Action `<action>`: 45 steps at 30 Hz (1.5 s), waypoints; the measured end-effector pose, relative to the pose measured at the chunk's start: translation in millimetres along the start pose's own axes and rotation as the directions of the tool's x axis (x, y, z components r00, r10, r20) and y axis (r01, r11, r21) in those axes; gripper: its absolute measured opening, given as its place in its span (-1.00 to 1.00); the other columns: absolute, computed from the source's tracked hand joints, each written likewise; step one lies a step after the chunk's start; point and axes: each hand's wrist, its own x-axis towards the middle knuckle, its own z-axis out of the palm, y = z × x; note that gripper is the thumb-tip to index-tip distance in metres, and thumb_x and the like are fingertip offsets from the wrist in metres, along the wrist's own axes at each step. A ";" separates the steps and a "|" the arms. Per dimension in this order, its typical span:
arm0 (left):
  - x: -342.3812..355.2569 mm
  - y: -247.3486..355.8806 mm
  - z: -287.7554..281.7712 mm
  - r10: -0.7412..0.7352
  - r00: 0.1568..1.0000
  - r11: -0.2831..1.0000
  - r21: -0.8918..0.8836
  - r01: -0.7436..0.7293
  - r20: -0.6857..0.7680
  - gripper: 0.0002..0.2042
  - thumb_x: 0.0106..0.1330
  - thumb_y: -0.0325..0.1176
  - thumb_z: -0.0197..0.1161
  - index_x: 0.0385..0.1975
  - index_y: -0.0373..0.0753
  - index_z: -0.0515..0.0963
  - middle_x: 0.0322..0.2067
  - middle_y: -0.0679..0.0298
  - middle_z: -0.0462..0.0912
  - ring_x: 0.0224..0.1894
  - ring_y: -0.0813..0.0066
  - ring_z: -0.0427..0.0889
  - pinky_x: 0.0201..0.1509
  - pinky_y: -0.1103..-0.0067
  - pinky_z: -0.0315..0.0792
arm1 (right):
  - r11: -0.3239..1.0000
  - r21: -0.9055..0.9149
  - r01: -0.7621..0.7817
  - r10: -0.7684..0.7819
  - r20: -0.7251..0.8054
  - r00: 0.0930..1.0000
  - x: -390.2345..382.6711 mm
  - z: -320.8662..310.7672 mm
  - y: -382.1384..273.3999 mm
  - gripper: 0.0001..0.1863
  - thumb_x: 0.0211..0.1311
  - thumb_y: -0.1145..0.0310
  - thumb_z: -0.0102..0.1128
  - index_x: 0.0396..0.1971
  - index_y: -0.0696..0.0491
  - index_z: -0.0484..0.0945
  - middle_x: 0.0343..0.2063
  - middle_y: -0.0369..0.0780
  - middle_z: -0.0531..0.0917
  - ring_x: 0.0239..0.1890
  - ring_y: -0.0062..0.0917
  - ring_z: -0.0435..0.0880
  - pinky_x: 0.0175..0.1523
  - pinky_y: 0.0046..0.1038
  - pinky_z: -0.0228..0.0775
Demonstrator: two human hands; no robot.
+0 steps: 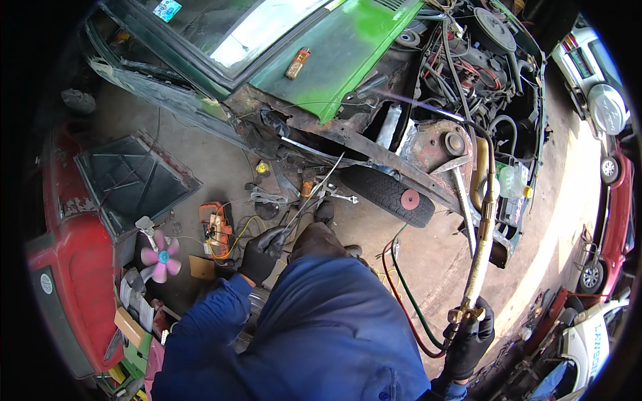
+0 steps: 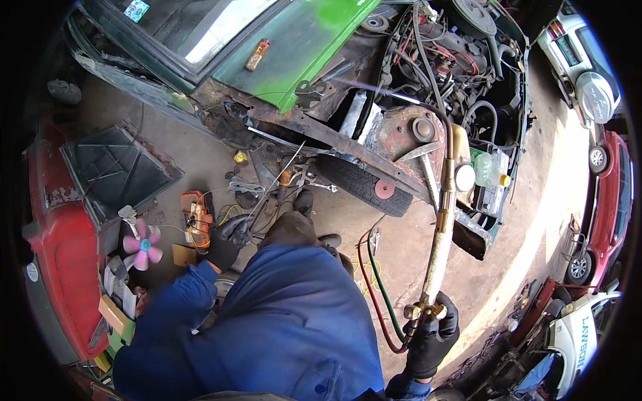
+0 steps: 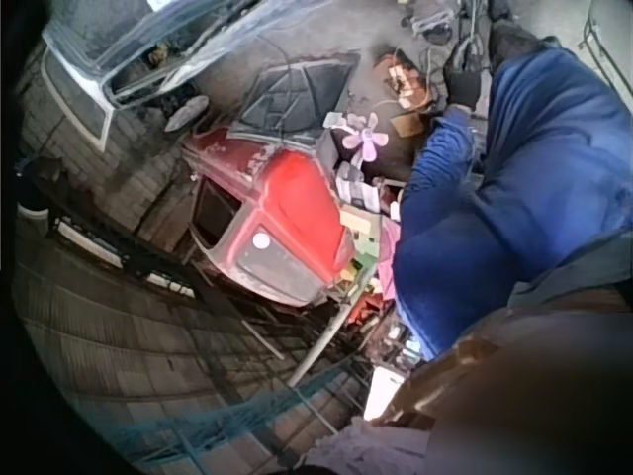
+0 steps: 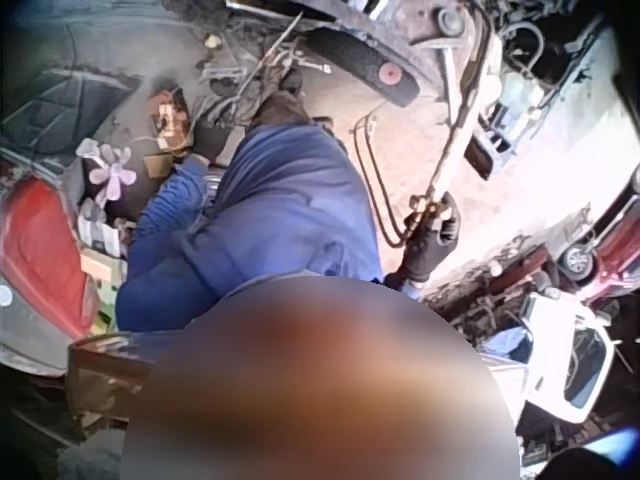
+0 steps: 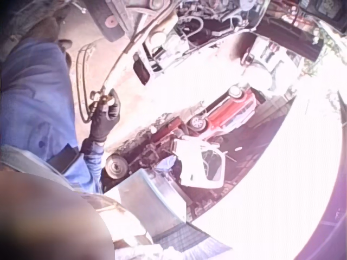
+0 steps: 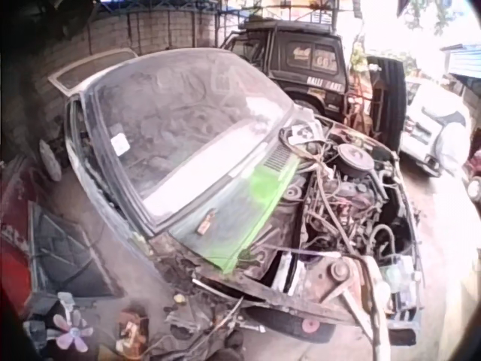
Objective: The person works on the front frame of a green car with the hood open. They use a hammer and chisel to remove rusted sections, then apply a cutting torch to heat and cut metal. They also use an angle grinder to smooth edges and a wrench to adjust components.
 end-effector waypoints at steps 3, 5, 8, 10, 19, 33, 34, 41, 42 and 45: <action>8.7 -5.1 -10.5 -0.062 0.996 0.996 0.056 0.066 -0.070 -0.69 0.62 -0.44 0.32 0.28 -0.31 0.70 0.13 0.13 0.85 0.15 0.53 0.77 0.23 0.50 0.62 | 0.998 -0.036 -0.052 0.050 -0.041 0.998 3.4 20.0 -17.2 -0.51 0.59 0.08 0.35 0.27 0.12 0.58 -0.35 -0.18 0.80 -0.56 -0.67 0.62 -0.47 -0.61 0.45; 26.3 1.1 -9.8 0.153 0.988 0.984 0.098 -0.150 -0.023 -0.68 0.60 -0.46 0.33 0.28 -0.32 0.71 0.13 0.15 0.86 0.13 0.55 0.78 0.20 0.51 0.63 | 0.994 -0.084 -0.064 0.059 -0.065 0.996 5.2 33.8 -29.4 -0.48 0.58 0.06 0.38 0.28 0.12 0.58 -0.35 -0.17 0.80 -0.55 -0.68 0.62 -0.45 -0.62 0.45; 58.1 14.4 -6.2 0.174 0.985 0.983 0.050 -0.174 0.014 -0.71 0.58 -0.48 0.35 0.23 -0.34 0.74 0.03 0.21 0.88 0.02 0.55 0.80 0.12 0.54 0.64 | 0.986 -0.158 -0.049 0.035 -0.091 0.995 7.1 53.5 -42.8 -0.37 0.53 -0.01 0.45 0.33 0.14 0.57 -0.33 -0.20 0.79 -0.49 -0.69 0.65 -0.41 -0.62 0.49; 75.9 21.4 -7.1 0.050 0.998 0.993 -0.105 -0.045 0.042 -0.72 0.57 -0.49 0.36 0.21 -0.33 0.76 -0.03 0.25 0.88 -0.05 0.57 0.79 0.05 0.57 0.65 | 0.980 -0.194 -0.044 0.028 -0.087 0.996 8.8 64.0 -49.3 -0.32 0.51 -0.03 0.49 0.36 0.15 0.55 -0.33 -0.23 0.77 -0.47 -0.69 0.66 -0.40 -0.61 0.51; 82.2 26.8 -61.8 -0.039 0.999 0.917 -0.397 0.043 0.018 -0.76 0.66 -0.35 0.26 0.06 -0.37 0.75 -0.62 0.44 0.47 -0.68 0.68 0.32 -0.44 0.50 0.52 | 0.988 -0.127 -0.082 0.076 -0.050 0.996 19.3 96.5 -55.7 -0.48 0.54 0.30 0.46 0.34 0.26 0.56 -0.16 -0.25 0.76 -0.20 -0.65 0.72 -0.08 -0.57 0.61; 152.9 51.9 27.8 -0.010 0.982 0.893 -0.439 0.094 0.190 -0.72 0.70 -0.38 0.23 0.24 -0.32 0.70 -0.60 0.42 0.52 -0.65 0.69 0.37 -0.41 0.52 0.55 | 0.880 -0.476 -0.004 0.006 0.002 1.000 43.1 123.1 -50.9 -0.41 0.58 0.16 0.44 0.36 0.26 0.56 -0.05 -0.23 0.76 -0.05 -0.63 0.71 0.07 -0.52 0.60; 158.2 53.8 31.9 0.004 0.980 0.883 -0.461 0.091 0.200 -0.72 0.69 -0.40 0.25 0.25 -0.33 0.71 -0.54 0.44 0.56 -0.60 0.73 0.39 -0.41 0.57 0.49 | 0.876 -0.482 0.003 -0.004 0.000 1.000 44.5 124.5 -52.2 -0.42 0.59 0.17 0.44 0.37 0.26 0.55 -0.04 -0.23 0.76 -0.05 -0.62 0.71 0.08 -0.52 0.59; 183.1 63.9 49.7 -0.025 0.976 0.869 -0.479 0.128 0.217 -0.73 0.63 -0.48 0.31 0.22 -0.36 0.73 -0.51 0.54 0.56 -0.52 0.83 0.31 -0.43 0.67 0.23 | 0.838 -0.546 -0.006 -0.005 -0.019 1.000 53.1 140.6 -65.6 -0.51 0.53 0.38 0.41 0.34 0.22 0.58 -0.01 -0.19 0.74 0.01 -0.52 0.72 0.16 -0.45 0.58; 184.7 65.2 52.0 -0.013 0.976 0.870 -0.479 0.118 0.217 -0.76 0.62 -0.49 0.32 0.19 -0.36 0.74 -0.52 0.53 0.55 -0.52 0.83 0.31 -0.43 0.67 0.23 | 0.841 -0.541 -0.018 -0.001 -0.035 0.999 53.4 144.2 -67.4 -0.53 0.46 0.47 0.41 0.32 0.21 0.60 -0.01 -0.16 0.73 0.04 -0.46 0.74 0.20 -0.40 0.58; 188.6 68.5 58.0 -0.006 0.977 0.875 -0.472 0.107 0.211 -0.83 0.61 -0.49 0.33 0.06 -0.36 0.76 -0.54 0.53 0.54 -0.53 0.81 0.32 -0.43 0.66 0.24 | 0.785 -0.620 -0.011 -0.014 -0.036 0.999 57.4 152.3 -73.3 -0.50 0.37 0.59 0.43 0.30 0.19 0.62 0.00 -0.12 0.72 0.03 -0.39 0.75 0.20 -0.35 0.58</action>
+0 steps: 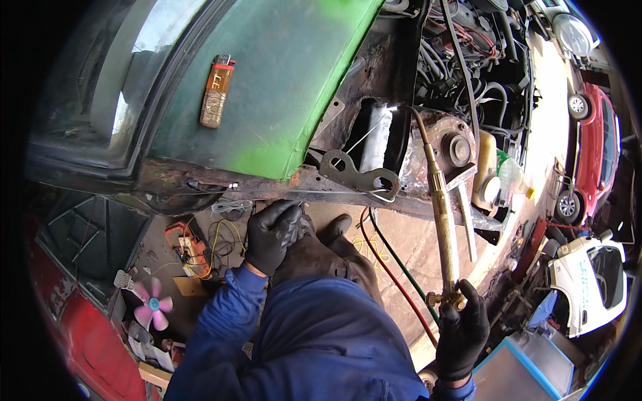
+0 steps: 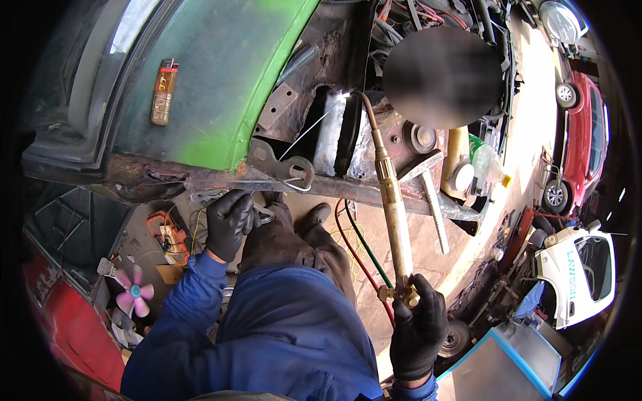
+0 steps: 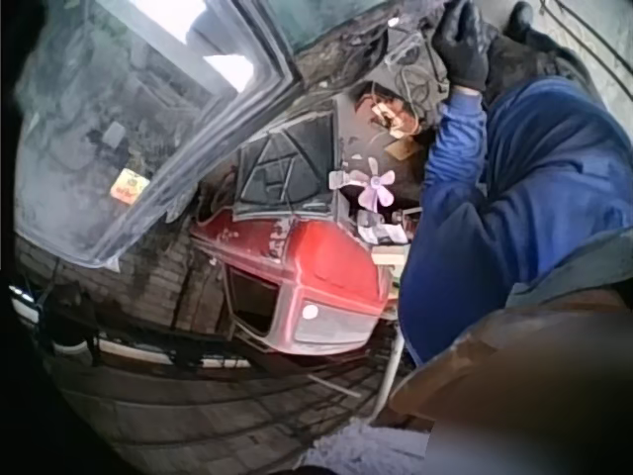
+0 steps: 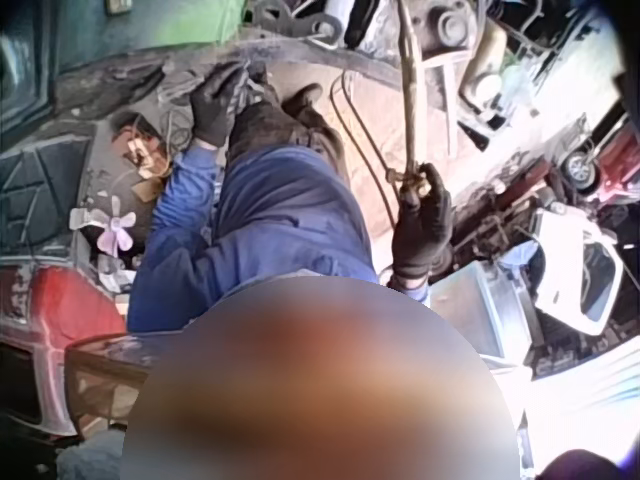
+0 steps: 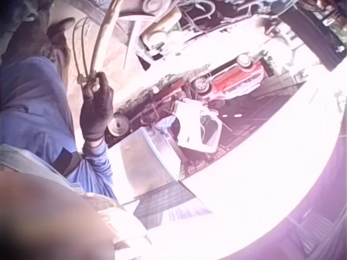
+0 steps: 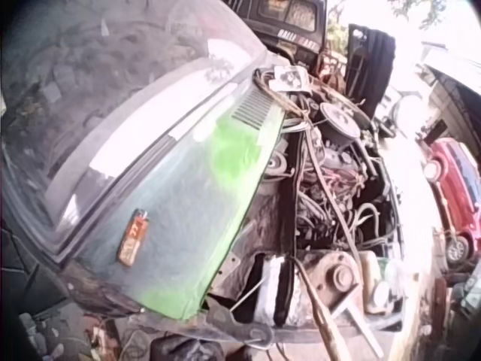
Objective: The person works on the front frame of a green car with the hood open. They use a hammer and chisel to remove rusted sections, then apply a cutting torch to heat and cut metal. They also use an angle grinder to smooth edges and a wrench to adjust components.
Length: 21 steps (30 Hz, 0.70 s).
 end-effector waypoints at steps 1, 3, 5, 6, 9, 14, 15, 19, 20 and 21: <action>0.7 -0.2 2.1 -0.013 1.000 1.000 0.005 0.013 -0.012 -0.87 0.61 -0.48 0.33 0.01 -0.35 0.76 -0.54 0.53 0.53 -0.53 0.81 0.33 -0.43 0.65 0.25 | 1.000 0.006 -0.010 0.010 -0.001 1.000 1.4 0.9 -2.6 -0.49 0.35 0.61 0.43 0.30 0.18 0.62 0.00 -0.12 0.72 0.01 -0.39 0.76 0.18 -0.35 0.58; 4.0 -0.1 4.1 -0.019 1.000 1.000 0.015 0.020 -0.022 -0.90 0.61 -0.47 0.35 -0.09 -0.34 0.76 -0.55 0.53 0.53 -0.54 0.79 0.34 -0.43 0.64 0.25 | 0.994 -0.088 0.063 -0.065 -0.019 0.998 3.9 3.9 -6.7 -0.48 0.33 0.63 0.45 0.30 0.17 0.63 0.00 -0.12 0.73 -0.03 -0.39 0.76 0.14 -0.35 0.59; 6.5 0.1 4.7 -0.011 1.000 1.000 0.024 0.012 -0.021 -0.90 0.61 -0.45 0.36 -0.16 -0.33 0.75 -0.55 0.52 0.53 -0.54 0.78 0.35 -0.43 0.63 0.26 | 0.990 -0.119 0.079 -0.083 -0.029 0.996 5.3 6.0 -9.8 -0.45 0.30 0.65 0.46 0.30 0.16 0.63 -0.01 -0.12 0.73 -0.05 -0.38 0.76 0.12 -0.35 0.59; 6.9 0.6 4.3 -0.013 1.000 0.999 0.042 0.014 -0.019 -0.85 0.62 -0.42 0.37 -0.24 -0.32 0.73 -0.56 0.51 0.54 -0.53 0.77 0.35 -0.43 0.61 0.27 | 0.989 -0.130 0.072 -0.076 -0.031 0.997 6.0 6.6 -11.0 -0.44 0.28 0.66 0.46 0.30 0.16 0.63 -0.01 -0.12 0.74 -0.06 -0.38 0.76 0.11 -0.36 0.59; 9.1 2.4 1.0 0.019 1.000 0.999 0.033 -0.020 0.009 -0.83 0.61 -0.40 0.38 -0.27 -0.31 0.73 -0.57 0.51 0.54 -0.53 0.76 0.36 -0.42 0.61 0.27 | 0.969 -0.234 0.074 -0.085 -0.036 0.996 7.2 7.9 -13.6 -0.39 0.20 0.71 0.48 0.29 0.15 0.64 0.01 -0.08 0.77 -0.01 -0.33 0.79 0.16 -0.33 0.62; 12.4 2.7 -3.4 0.023 1.000 0.999 0.031 -0.023 0.008 -0.81 0.61 -0.38 0.39 -0.29 -0.32 0.73 -0.57 0.52 0.52 -0.52 0.74 0.34 -0.41 0.59 0.27 | 0.959 -0.258 0.119 -0.139 -0.061 0.988 11.3 10.8 -16.3 -0.43 0.17 0.69 0.51 0.23 0.15 0.67 -0.04 -0.06 0.81 0.00 -0.26 0.85 0.11 -0.28 0.67; 13.1 2.5 -4.3 0.022 1.000 0.998 0.056 -0.022 0.004 -0.81 0.61 -0.38 0.38 -0.29 -0.32 0.73 -0.57 0.51 0.52 -0.52 0.74 0.34 -0.41 0.58 0.27 | 0.960 -0.240 0.143 -0.162 -0.062 0.985 12.5 11.7 -16.7 -0.44 0.17 0.68 0.52 0.22 0.16 0.68 -0.05 -0.06 0.82 -0.02 -0.25 0.86 0.09 -0.27 0.67; 15.7 1.4 -6.3 0.055 0.999 0.997 0.060 -0.055 -0.001 -0.82 0.61 -0.39 0.37 -0.28 -0.32 0.73 -0.57 0.50 0.53 -0.53 0.73 0.35 -0.41 0.58 0.27 | 0.951 -0.257 0.172 -0.195 -0.066 0.979 15.6 14.3 -17.4 -0.49 0.26 0.52 0.54 0.22 0.16 0.68 -0.09 -0.06 0.83 -0.06 -0.25 0.87 0.04 -0.27 0.67; 16.0 1.4 -6.7 0.065 0.998 0.996 0.054 -0.064 -0.007 -0.82 0.61 -0.39 0.37 -0.28 -0.33 0.73 -0.57 0.50 0.53 -0.53 0.73 0.35 -0.41 0.58 0.27 | 0.942 -0.288 0.175 -0.199 -0.057 0.978 16.0 14.6 -17.2 -0.49 0.27 0.49 0.54 0.23 0.17 0.68 -0.09 -0.06 0.83 -0.06 -0.25 0.87 0.04 -0.27 0.67; 16.1 1.9 -7.3 0.056 0.998 0.997 0.044 -0.056 0.004 -0.82 0.61 -0.39 0.37 -0.27 -0.33 0.74 -0.57 0.50 0.53 -0.53 0.73 0.35 -0.41 0.58 0.27 | 0.943 -0.283 0.176 -0.200 -0.056 0.978 16.0 14.7 -16.9 -0.49 0.28 0.47 0.54 0.23 0.17 0.68 -0.09 -0.06 0.83 -0.07 -0.25 0.87 0.03 -0.27 0.67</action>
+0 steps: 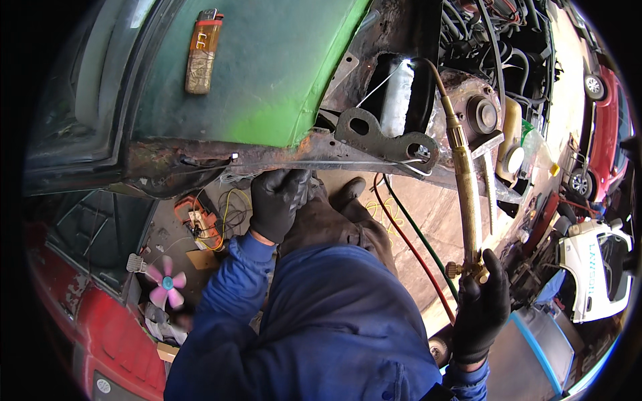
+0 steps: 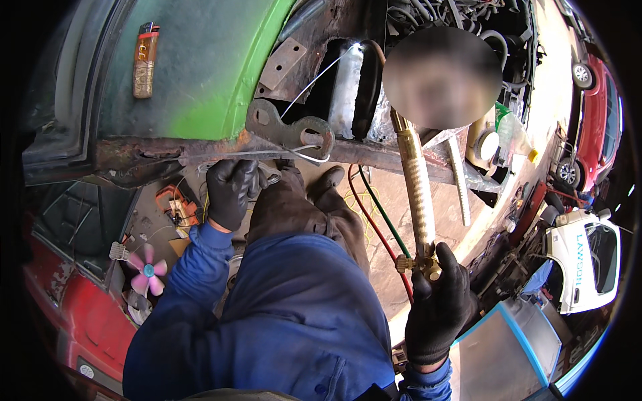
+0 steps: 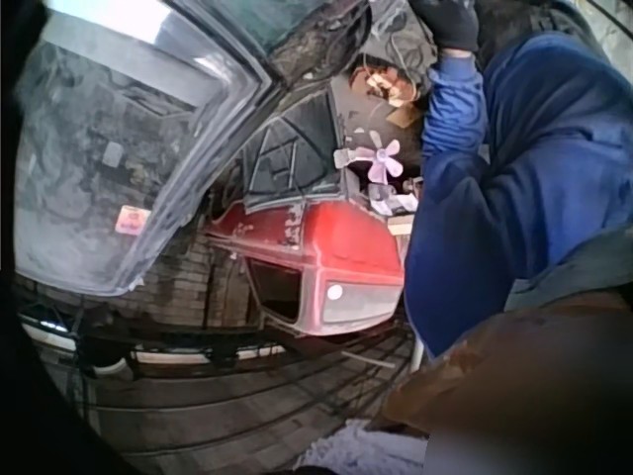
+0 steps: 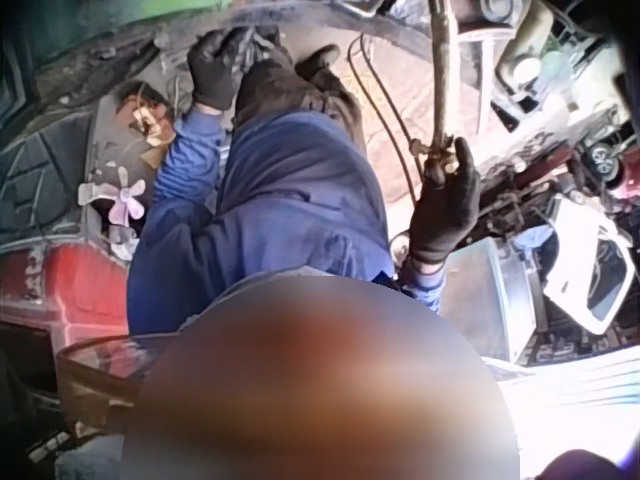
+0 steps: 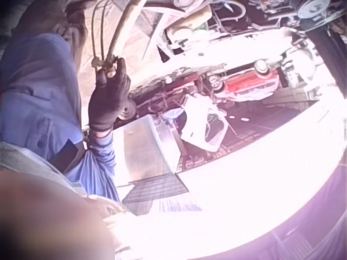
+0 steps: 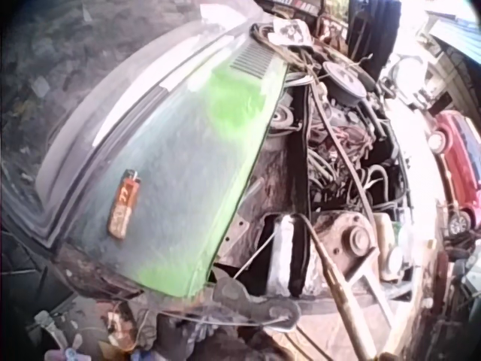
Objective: The person works on the front frame of a green car with the hood open. They use a hammer and chisel to remove rusted sections, then apply a cutting torch to heat and cut metal. They also use an angle grinder to smooth edges and a wrench to adjust components.
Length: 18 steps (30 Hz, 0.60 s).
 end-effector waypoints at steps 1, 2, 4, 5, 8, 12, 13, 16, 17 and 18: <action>0.1 0.4 -0.6 -0.006 1.000 1.000 -0.010 0.007 0.012 -0.83 0.61 -0.39 0.37 -0.26 -0.33 0.74 -0.56 0.50 0.54 -0.53 0.73 0.35 -0.41 0.57 0.27 | 0.999 0.041 -0.022 0.022 0.007 1.000 -0.2 0.0 0.5 -0.50 0.29 0.45 0.54 0.23 0.17 0.68 -0.09 -0.06 0.83 -0.07 -0.25 0.87 0.03 -0.27 0.67; 0.2 0.9 -0.9 -0.003 1.000 1.000 -0.024 0.004 0.026 -0.83 0.61 -0.39 0.38 -0.26 -0.33 0.74 -0.56 0.50 0.54 -0.54 0.73 0.35 -0.41 0.57 0.27 | 1.000 -0.009 -0.006 0.006 0.007 1.000 -0.5 -0.2 1.4 -0.49 0.29 0.46 0.54 0.23 0.18 0.68 -0.09 -0.06 0.83 -0.07 -0.25 0.87 0.03 -0.27 0.67; 0.0 1.5 -1.2 -0.015 1.000 1.000 0.001 0.015 0.017 -0.83 0.61 -0.40 0.38 -0.25 -0.33 0.75 -0.57 0.50 0.54 -0.54 0.72 0.36 -0.42 0.58 0.28 | 0.998 0.022 -0.056 0.055 0.045 0.998 -1.5 -1.3 3.7 -0.48 0.32 0.49 0.51 0.27 0.18 0.65 -0.02 -0.07 0.81 -0.03 -0.29 0.83 0.07 -0.29 0.65; -0.1 1.6 -1.1 -0.017 1.000 1.000 0.012 0.017 0.013 -0.84 0.61 -0.40 0.38 -0.25 -0.33 0.75 -0.57 0.50 0.53 -0.54 0.72 0.36 -0.42 0.58 0.28 | 1.000 -0.002 -0.031 0.031 0.055 0.998 -2.2 -2.0 5.1 -0.47 0.35 0.52 0.47 0.31 0.19 0.63 0.04 -0.09 0.78 0.01 -0.33 0.80 0.10 -0.31 0.64; 0.5 0.9 -0.6 -0.030 0.999 0.998 -0.046 0.031 0.009 -0.84 0.61 -0.40 0.38 -0.25 -0.33 0.76 -0.58 0.50 0.53 -0.55 0.74 0.36 -0.42 0.58 0.28 | 0.994 0.074 -0.081 0.071 0.128 0.989 -4.3 -3.8 9.7 -0.42 0.48 0.59 0.35 0.47 0.21 0.53 0.29 -0.16 0.69 0.23 -0.48 0.68 0.25 -0.39 0.59; 0.3 -0.1 -1.5 -0.012 1.000 1.000 -0.015 0.012 0.005 -0.84 0.61 -0.40 0.37 -0.22 -0.35 0.76 -0.58 0.49 0.56 -0.55 0.76 0.36 -0.43 0.59 0.28 | 0.970 0.104 -0.218 0.199 0.162 0.966 -6.3 -10.3 14.5 -0.44 0.53 0.44 0.37 0.46 0.22 0.53 0.34 -0.13 0.68 0.32 -0.43 0.65 0.34 -0.35 0.56; -0.7 -0.2 -1.8 -0.009 1.000 1.000 0.010 0.009 -0.003 -0.84 0.62 -0.41 0.37 -0.21 -0.36 0.77 -0.57 0.49 0.57 -0.55 0.76 0.37 -0.43 0.60 0.28 | 0.953 0.141 -0.267 0.242 0.168 0.956 -6.1 -14.6 15.2 -0.44 0.54 0.39 0.37 0.46 0.22 0.53 0.35 -0.12 0.67 0.34 -0.42 0.65 0.37 -0.33 0.55; -7.2 -0.6 -0.9 -0.037 0.999 0.999 -0.024 0.037 -0.021 -0.87 0.62 -0.45 0.34 -0.13 -0.37 0.77 -0.55 0.47 0.59 -0.55 0.77 0.39 -0.43 0.63 0.28 | 0.935 0.297 -0.192 0.167 0.107 0.980 -2.1 -40.3 17.7 -0.38 0.48 0.35 0.49 0.44 0.25 0.54 0.31 -0.09 0.68 0.34 -0.37 0.67 0.39 -0.26 0.58; -9.7 -0.8 0.0 -0.050 0.998 0.997 -0.054 0.048 -0.027 -0.87 0.63 -0.46 0.33 -0.09 -0.38 0.77 -0.55 0.47 0.60 -0.55 0.76 0.40 -0.43 0.64 0.29 | 0.876 0.432 -0.216 0.186 0.113 0.976 -0.1 -51.4 18.8 -0.34 0.47 0.30 0.52 0.45 0.27 0.53 0.33 -0.08 0.67 0.35 -0.36 0.66 0.40 -0.24 0.58; -12.3 -1.2 1.3 -0.050 0.998 0.998 -0.033 0.049 -0.035 -0.87 0.63 -0.48 0.32 -0.03 -0.38 0.76 -0.53 0.46 0.61 -0.54 0.76 0.41 -0.43 0.65 0.30 | 0.977 0.186 -0.108 0.096 0.072 0.993 5.8 -68.6 20.4 -0.29 0.47 0.15 0.52 0.44 0.27 0.54 0.31 -0.07 0.68 0.34 -0.34 0.66 0.41 -0.23 0.56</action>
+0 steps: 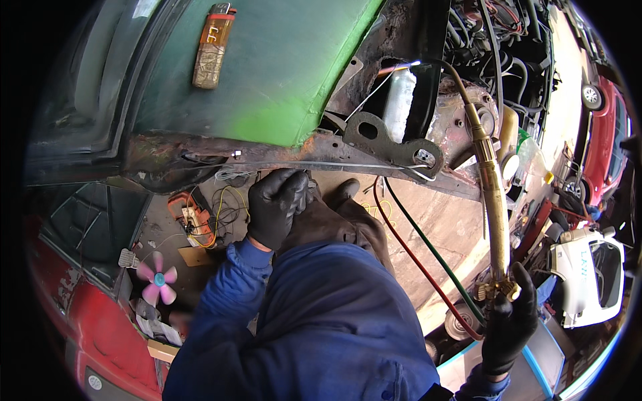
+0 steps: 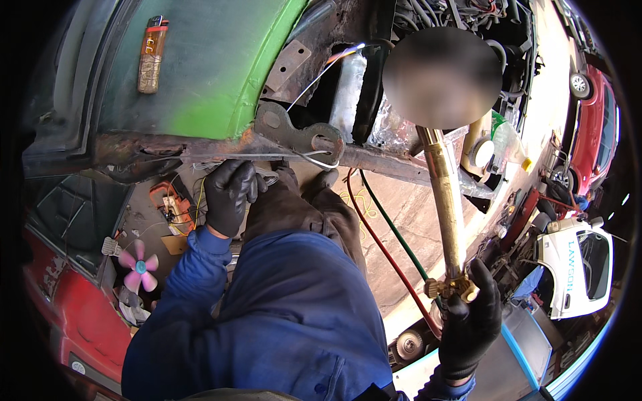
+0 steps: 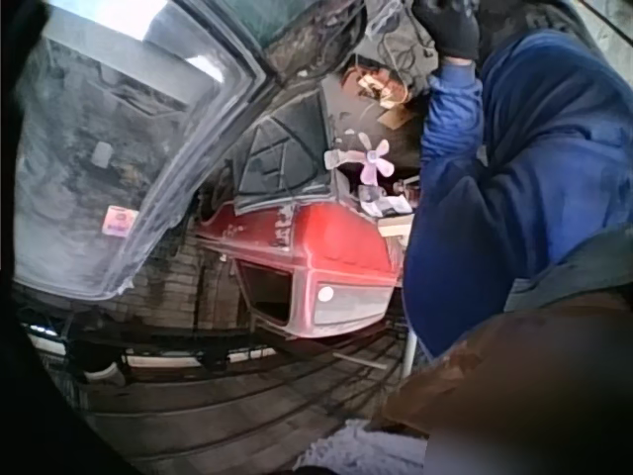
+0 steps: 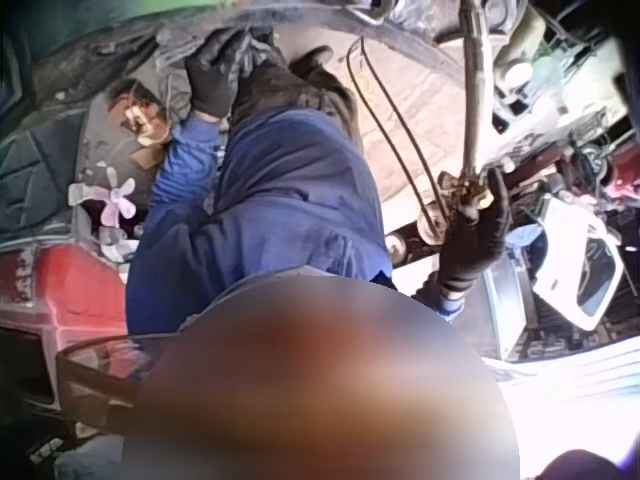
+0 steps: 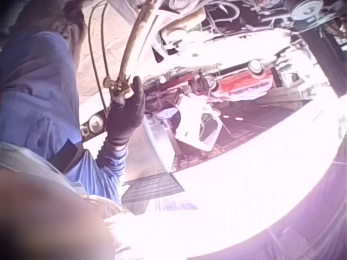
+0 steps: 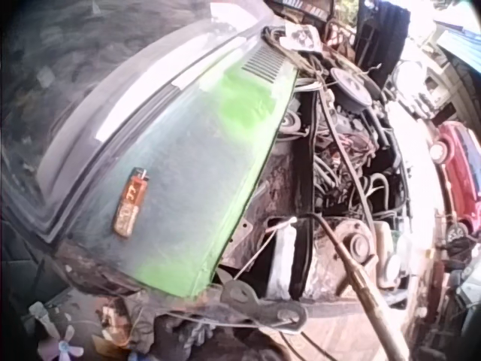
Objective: The person works on the front frame of a green car with the hood open. They use a hammer and chisel to remove rusted sections, then apply a cutting torch to heat and cut metal. They also use an angle grinder to smooth edges and a wrench to adjust components.
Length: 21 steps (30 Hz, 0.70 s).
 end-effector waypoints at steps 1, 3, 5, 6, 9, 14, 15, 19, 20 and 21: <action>-3.4 -0.6 1.5 -0.002 1.000 1.000 0.021 0.002 -0.009 -0.85 0.63 -0.49 0.31 0.03 -0.38 0.76 -0.51 0.45 0.61 -0.54 0.76 0.42 -0.42 0.66 0.30 | 0.999 -0.037 0.019 -0.019 -0.015 1.000 3.3 -16.2 -2.3 -0.27 0.48 0.09 0.51 0.44 0.27 0.54 0.31 -0.06 0.68 0.34 -0.33 0.66 0.42 -0.21 0.55; -8.8 -2.0 5.6 0.011 1.000 1.000 0.002 -0.011 -0.005 -0.79 0.63 -0.50 0.29 0.14 -0.37 0.74 -0.48 0.44 0.63 -0.52 0.77 0.44 -0.41 0.67 0.33 | 0.991 -0.132 0.032 -0.038 -0.038 0.999 10.4 -50.2 -9.0 -0.24 0.48 -0.01 0.48 0.42 0.26 0.56 0.30 -0.06 0.68 0.33 -0.31 0.66 0.44 -0.19 0.53; -12.7 -3.2 10.0 0.053 0.998 0.996 -0.077 -0.051 0.015 -0.72 0.64 -0.50 0.28 0.25 -0.35 0.71 -0.45 0.43 0.64 -0.51 0.77 0.45 -0.40 0.67 0.35 | 0.983 -0.174 0.055 -0.070 -0.080 0.994 21.8 -78.5 -14.6 -0.23 0.47 -0.07 0.47 0.39 0.25 0.58 0.26 -0.07 0.70 0.33 -0.30 0.67 0.45 -0.18 0.51; -14.8 -3.6 12.1 0.049 0.999 0.995 -0.086 -0.047 0.022 -0.71 0.64 -0.51 0.28 0.27 -0.34 0.70 -0.46 0.44 0.63 -0.50 0.78 0.44 -0.40 0.67 0.36 | 0.976 -0.213 0.038 -0.057 -0.088 0.995 27.1 -92.5 -19.3 -0.22 0.44 -0.09 0.50 0.38 0.26 0.59 0.25 -0.07 0.70 0.33 -0.30 0.66 0.46 -0.18 0.51; -19.7 -4.8 17.9 0.047 0.998 0.997 -0.066 -0.045 0.038 -0.68 0.66 -0.48 0.25 0.32 -0.31 0.68 -0.47 0.45 0.59 -0.51 0.75 0.44 -0.36 0.64 0.42 | 0.943 -0.299 0.145 -0.161 -0.027 0.987 50.2 -125.8 -32.6 -0.19 0.42 -0.11 0.50 0.38 0.25 0.58 0.27 -0.07 0.68 0.35 -0.27 0.66 0.48 -0.14 0.49; -24.5 -14.8 32.5 0.064 0.998 0.998 -0.010 -0.064 0.022 -0.69 0.70 -0.44 0.21 0.33 -0.29 0.68 -0.46 0.43 0.59 -0.53 0.70 0.45 -0.31 0.59 0.51 | 0.799 -0.553 0.236 -0.230 0.082 0.970 89.9 -151.0 -54.6 -0.32 0.52 -0.08 0.37 0.33 0.19 0.59 0.20 -0.12 0.67 0.21 -0.34 0.70 0.25 -0.23 0.61; -24.9 -17.9 36.2 0.063 0.998 0.998 0.003 -0.063 0.001 -0.69 0.70 -0.44 0.21 0.32 -0.29 0.69 -0.46 0.42 0.60 -0.52 0.70 0.46 -0.31 0.59 0.50 | 0.725 -0.622 0.296 -0.285 0.121 0.951 98.0 -151.7 -58.6 -0.37 0.56 -0.05 0.33 0.32 0.17 0.59 0.17 -0.14 0.68 0.13 -0.41 0.72 0.12 -0.30 0.69; -29.2 -27.9 48.7 0.070 0.997 0.998 -0.001 -0.070 -0.040 -0.70 0.70 -0.45 0.20 0.29 -0.29 0.71 -0.47 0.42 0.60 -0.51 0.71 0.47 -0.31 0.59 0.49 | 0.716 -0.613 0.335 -0.275 0.194 0.942 116.4 -143.5 -75.3 -0.45 0.44 0.16 0.35 0.30 0.17 0.62 0.16 -0.15 0.71 0.18 -0.40 0.71 0.27 -0.29 0.61; -31.7 -29.9 51.2 0.076 0.996 0.997 -0.019 -0.077 -0.043 -0.71 0.70 -0.45 0.19 0.29 -0.30 0.71 -0.47 0.42 0.60 -0.51 0.71 0.48 -0.31 0.60 0.49 | 0.734 -0.597 0.324 -0.259 0.194 0.946 118.5 -139.5 -78.8 -0.44 0.37 0.23 0.34 0.30 0.18 0.62 0.16 -0.14 0.71 0.20 -0.38 0.71 0.30 -0.27 0.60; -33.2 -32.0 53.4 0.068 0.996 0.998 -0.001 -0.068 -0.053 -0.70 0.70 -0.45 0.20 0.29 -0.30 0.71 -0.48 0.43 0.59 -0.51 0.71 0.48 -0.31 0.60 0.49 | 0.779 -0.560 0.281 -0.227 0.166 0.960 120.5 -135.1 -81.6 -0.41 0.24 0.34 0.32 0.30 0.19 0.62 0.16 -0.12 0.71 0.23 -0.34 0.72 0.33 -0.24 0.60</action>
